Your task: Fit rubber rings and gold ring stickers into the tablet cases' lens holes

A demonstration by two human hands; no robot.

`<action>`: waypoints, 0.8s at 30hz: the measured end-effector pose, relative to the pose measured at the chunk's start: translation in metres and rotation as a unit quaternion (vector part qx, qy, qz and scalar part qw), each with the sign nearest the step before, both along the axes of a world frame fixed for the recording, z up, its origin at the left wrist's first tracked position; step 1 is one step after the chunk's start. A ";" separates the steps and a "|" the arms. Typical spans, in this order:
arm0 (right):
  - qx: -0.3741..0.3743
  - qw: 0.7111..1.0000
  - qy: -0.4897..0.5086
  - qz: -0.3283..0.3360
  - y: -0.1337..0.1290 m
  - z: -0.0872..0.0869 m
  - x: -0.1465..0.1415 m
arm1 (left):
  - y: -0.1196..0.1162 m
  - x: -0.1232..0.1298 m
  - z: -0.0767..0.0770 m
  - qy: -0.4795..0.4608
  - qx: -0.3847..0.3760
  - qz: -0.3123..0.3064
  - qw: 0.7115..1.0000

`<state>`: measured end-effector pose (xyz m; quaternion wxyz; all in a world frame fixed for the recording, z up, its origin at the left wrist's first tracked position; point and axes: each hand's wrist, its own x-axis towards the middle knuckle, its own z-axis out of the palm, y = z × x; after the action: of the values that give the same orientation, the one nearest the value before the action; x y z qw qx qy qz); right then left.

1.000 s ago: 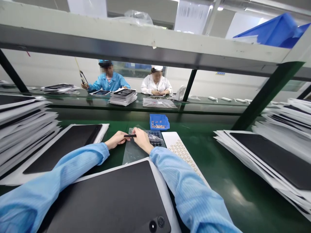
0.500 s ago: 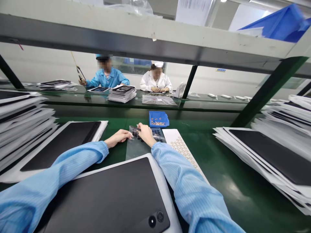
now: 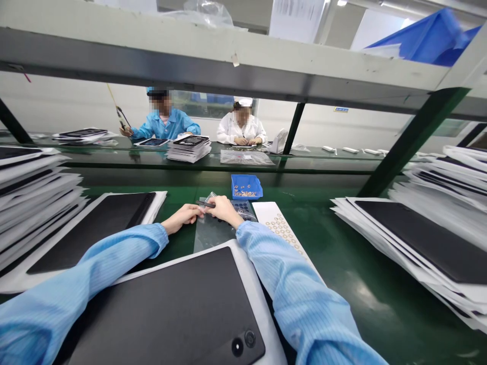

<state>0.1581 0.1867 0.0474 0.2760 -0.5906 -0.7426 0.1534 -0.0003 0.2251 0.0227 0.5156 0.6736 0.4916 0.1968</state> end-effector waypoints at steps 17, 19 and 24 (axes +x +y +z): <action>-0.009 1.000 -0.013 -0.009 0.000 -0.003 0.004 | 0.003 0.000 -0.005 -0.018 0.014 -0.011 1.000; -0.014 1.000 -0.023 -0.012 -0.001 -0.002 0.003 | 0.002 -0.001 -0.005 -0.017 0.017 -0.011 1.000; -0.028 0.998 -0.048 -0.011 0.001 -0.004 -0.001 | 0.000 -0.001 -0.004 -0.019 0.026 -0.017 0.999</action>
<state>0.1574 0.1882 0.0430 0.2256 -0.6129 -0.7437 0.1424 -0.0008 0.2248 0.0183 0.5106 0.6908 0.4651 0.2138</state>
